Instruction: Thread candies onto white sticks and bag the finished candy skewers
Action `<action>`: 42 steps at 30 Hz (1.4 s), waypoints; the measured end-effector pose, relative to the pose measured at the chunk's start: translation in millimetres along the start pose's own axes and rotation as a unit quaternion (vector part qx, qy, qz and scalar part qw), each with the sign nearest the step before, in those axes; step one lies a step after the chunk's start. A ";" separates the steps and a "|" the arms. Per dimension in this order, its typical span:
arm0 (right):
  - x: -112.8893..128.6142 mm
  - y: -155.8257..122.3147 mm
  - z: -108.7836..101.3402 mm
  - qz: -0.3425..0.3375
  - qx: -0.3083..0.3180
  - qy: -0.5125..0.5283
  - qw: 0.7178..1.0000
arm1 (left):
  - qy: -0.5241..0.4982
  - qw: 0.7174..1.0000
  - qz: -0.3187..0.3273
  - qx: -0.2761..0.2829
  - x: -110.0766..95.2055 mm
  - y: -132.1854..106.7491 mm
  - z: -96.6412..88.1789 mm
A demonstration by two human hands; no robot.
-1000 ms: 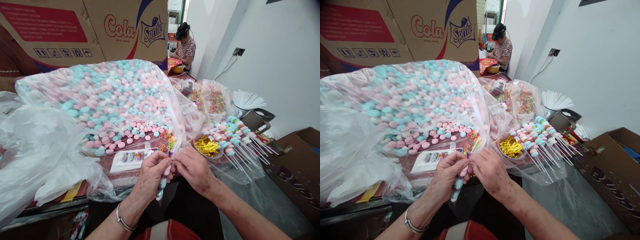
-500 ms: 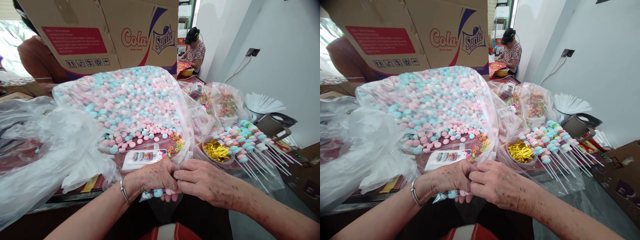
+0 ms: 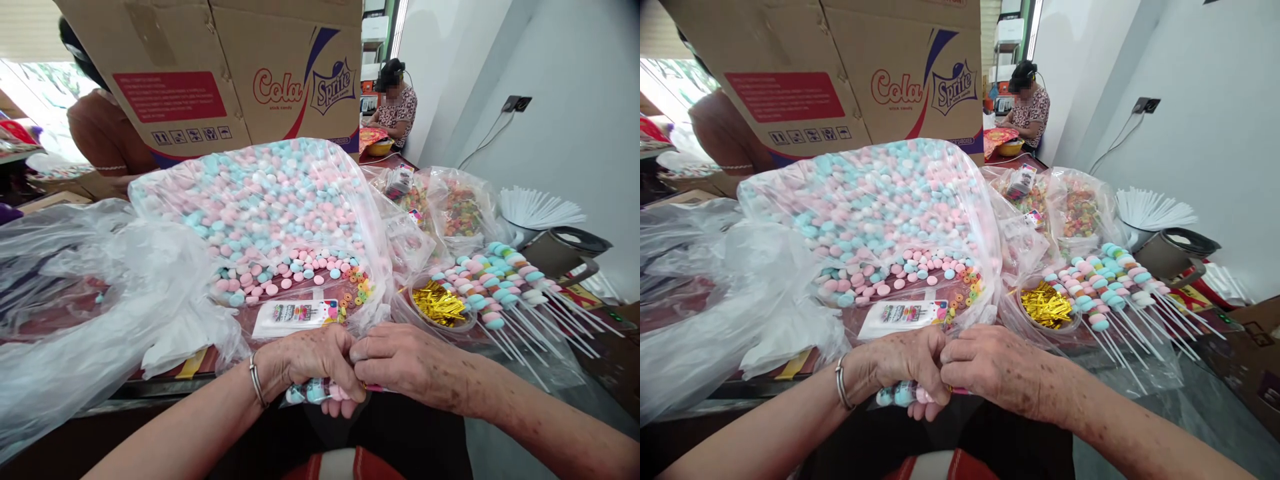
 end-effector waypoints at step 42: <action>14.2 50.6 15.6 0.220 -0.453 0.257 0.825 | -0.026 0.845 0.441 -0.301 -17.3 -76.8 5.9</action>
Point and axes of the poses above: each hand's wrist, its own y-axis towards the middle knuckle, its own z-axis out of the palm, x = y × z, the point moved 3 cm from there along y, towards the middle knuckle, and after that the axes turned 8 degrees about x, right-handed, at the moved point
